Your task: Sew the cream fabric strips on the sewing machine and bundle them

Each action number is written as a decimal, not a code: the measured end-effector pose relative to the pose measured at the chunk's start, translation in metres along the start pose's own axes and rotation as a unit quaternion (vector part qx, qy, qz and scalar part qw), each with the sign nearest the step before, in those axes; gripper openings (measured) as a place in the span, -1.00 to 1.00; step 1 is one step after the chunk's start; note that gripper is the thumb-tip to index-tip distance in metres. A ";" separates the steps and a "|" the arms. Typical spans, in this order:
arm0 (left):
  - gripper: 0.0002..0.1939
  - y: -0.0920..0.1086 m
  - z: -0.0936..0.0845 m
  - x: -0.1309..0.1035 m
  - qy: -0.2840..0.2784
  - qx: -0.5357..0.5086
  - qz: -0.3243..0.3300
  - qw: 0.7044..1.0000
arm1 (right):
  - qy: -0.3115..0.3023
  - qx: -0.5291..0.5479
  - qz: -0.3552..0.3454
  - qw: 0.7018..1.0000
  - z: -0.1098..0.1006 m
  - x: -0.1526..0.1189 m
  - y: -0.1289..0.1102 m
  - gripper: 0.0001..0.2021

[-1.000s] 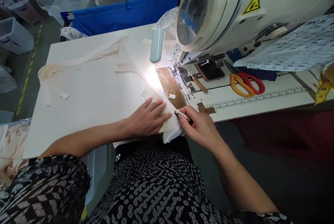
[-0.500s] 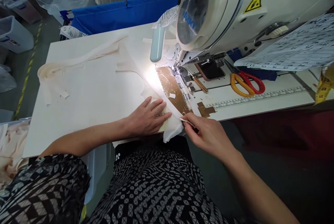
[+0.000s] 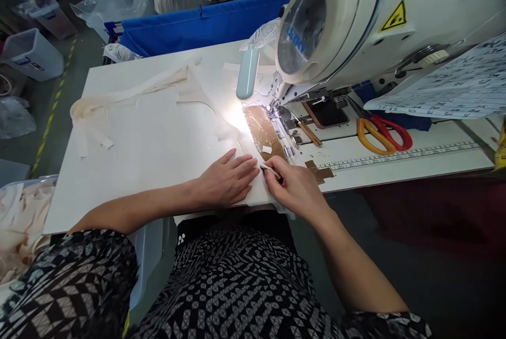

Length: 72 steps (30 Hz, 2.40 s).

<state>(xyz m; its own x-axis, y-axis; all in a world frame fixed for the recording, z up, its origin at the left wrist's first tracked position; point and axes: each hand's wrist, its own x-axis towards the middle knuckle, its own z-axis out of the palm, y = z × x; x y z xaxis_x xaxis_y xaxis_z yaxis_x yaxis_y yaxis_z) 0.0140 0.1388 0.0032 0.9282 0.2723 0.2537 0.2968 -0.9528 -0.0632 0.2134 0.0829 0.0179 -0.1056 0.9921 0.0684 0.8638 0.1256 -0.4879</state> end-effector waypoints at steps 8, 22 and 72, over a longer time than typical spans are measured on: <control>-0.60 0.002 0.004 -0.002 -0.019 0.022 0.015 0.999 | -0.046 -0.026 -0.014 0.998 -0.012 -0.007 0.002 -0.88; -0.60 0.005 0.010 -0.004 0.001 0.028 0.010 1.000 | 0.003 0.060 0.020 0.998 -0.003 -0.008 0.006 -0.84; -0.58 -0.002 0.008 -0.008 0.009 0.055 0.008 0.998 | -0.004 -0.027 0.028 0.999 0.007 0.010 -0.006 -0.86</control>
<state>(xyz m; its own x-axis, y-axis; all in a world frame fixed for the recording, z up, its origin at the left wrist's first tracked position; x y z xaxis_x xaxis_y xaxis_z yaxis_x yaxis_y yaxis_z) 0.0079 0.1400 -0.0063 0.9294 0.2530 0.2685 0.3049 -0.9366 -0.1729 0.2041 0.0927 0.0158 -0.0608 0.9975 0.0353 0.8935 0.0702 -0.4435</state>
